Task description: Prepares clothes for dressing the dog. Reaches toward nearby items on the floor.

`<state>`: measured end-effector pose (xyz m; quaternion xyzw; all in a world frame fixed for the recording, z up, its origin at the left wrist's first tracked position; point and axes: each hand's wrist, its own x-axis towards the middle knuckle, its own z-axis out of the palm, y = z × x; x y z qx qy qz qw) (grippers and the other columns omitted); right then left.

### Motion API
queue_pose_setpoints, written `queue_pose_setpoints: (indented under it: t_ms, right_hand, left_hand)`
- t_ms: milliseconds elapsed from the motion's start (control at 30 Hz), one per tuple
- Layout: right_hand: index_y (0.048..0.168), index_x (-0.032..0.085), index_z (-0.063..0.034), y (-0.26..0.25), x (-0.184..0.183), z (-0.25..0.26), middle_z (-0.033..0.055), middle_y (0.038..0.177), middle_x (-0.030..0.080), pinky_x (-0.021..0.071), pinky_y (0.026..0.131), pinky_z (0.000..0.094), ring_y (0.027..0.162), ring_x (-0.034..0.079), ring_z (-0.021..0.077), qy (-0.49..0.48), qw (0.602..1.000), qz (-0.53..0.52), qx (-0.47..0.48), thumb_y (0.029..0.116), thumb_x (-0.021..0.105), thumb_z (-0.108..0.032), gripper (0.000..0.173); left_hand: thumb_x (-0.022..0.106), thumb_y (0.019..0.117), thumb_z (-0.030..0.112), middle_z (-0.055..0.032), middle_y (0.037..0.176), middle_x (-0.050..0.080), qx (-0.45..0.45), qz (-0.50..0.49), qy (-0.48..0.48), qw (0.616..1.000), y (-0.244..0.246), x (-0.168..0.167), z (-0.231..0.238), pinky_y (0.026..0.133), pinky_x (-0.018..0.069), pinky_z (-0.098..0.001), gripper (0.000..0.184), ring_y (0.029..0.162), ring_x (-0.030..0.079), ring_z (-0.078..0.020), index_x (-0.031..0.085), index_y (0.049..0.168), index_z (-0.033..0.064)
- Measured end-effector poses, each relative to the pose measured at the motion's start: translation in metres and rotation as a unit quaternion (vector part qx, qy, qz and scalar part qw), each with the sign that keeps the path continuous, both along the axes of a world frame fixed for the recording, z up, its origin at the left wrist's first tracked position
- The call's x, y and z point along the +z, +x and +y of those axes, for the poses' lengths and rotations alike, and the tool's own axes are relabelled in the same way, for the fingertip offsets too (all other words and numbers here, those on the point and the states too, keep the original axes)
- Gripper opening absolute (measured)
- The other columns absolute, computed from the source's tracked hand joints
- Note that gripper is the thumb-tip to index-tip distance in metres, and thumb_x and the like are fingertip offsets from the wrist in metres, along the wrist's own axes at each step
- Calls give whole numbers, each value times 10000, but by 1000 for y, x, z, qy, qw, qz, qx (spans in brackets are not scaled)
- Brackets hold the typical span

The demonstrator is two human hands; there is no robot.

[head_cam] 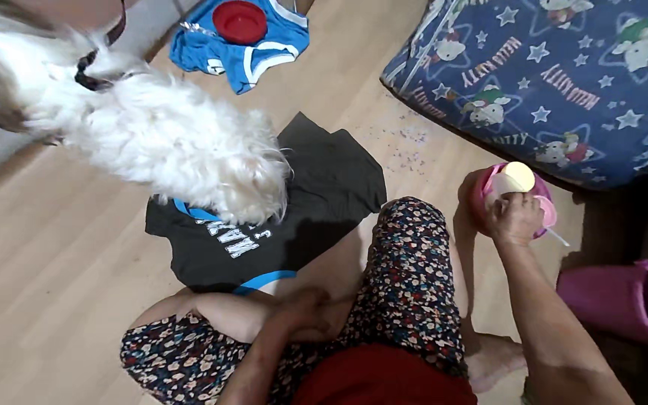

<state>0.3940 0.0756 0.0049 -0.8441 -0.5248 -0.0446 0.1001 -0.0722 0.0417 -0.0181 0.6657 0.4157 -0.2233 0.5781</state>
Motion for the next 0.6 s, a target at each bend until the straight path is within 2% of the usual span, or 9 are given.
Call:
queue_pose_setpoints:
  t_ms: [100, 200, 367, 500, 600]
  right_hand:
    - [1175, 615, 131, 1, -4, -4, 417, 1242, 572, 402, 923, 744, 1203, 525, 620, 10, 1000, -7, 27, 980, 614, -116, 315]
    - [1177, 610, 129, 1, -5, -7, 416, 1249, 568, 392, 929, 749, 1204, 527, 612, -9, 1000, -3, 12, 952, 644, -83, 311]
    - [1199, 609, 126, 7, -7, -11, 421, 1249, 568, 377, 933, 762, 1201, 515, 633, 0, 1000, 10, 22, 947, 666, -94, 340]
    - [1264, 593, 103, 5, 1, -12, 415, 1273, 560, 379, 927, 758, 1208, 512, 630, 26, 999, 7, 32, 963, 659, -218, 445]
    - [1287, 593, 90, -20, 14, -7, 396, 1278, 569, 387, 944, 734, 1208, 519, 614, 70, 996, 12, 55, 990, 607, -304, 494]
  left_hand:
    - [833, 852, 291, -232, 1446, 543, -5, 5, -7, 1000, 1, -2, 2, 1150, 350, -582, 735, 1363, 494, -397, 515, 1466, 41]
    - [857, 827, 308, -218, 1409, 573, -4, -1, 5, 1000, -1, -12, 0, 1123, 402, -563, 738, 1323, 536, -375, 543, 1441, 46]
    - [859, 823, 304, -216, 1394, 585, 2, -8, 9, 1000, -3, -15, -3, 1112, 409, -572, 726, 1305, 549, -378, 555, 1428, 42]
    - [859, 821, 295, -230, 1387, 585, 9, -16, 14, 1000, -3, -16, -3, 1107, 410, -588, 715, 1302, 547, -393, 564, 1417, 32]
    - [863, 816, 303, -221, 1391, 587, 12, -10, 11, 1000, -3, -15, -2, 1111, 403, -591, 726, 1307, 545, -386, 562, 1423, 43]
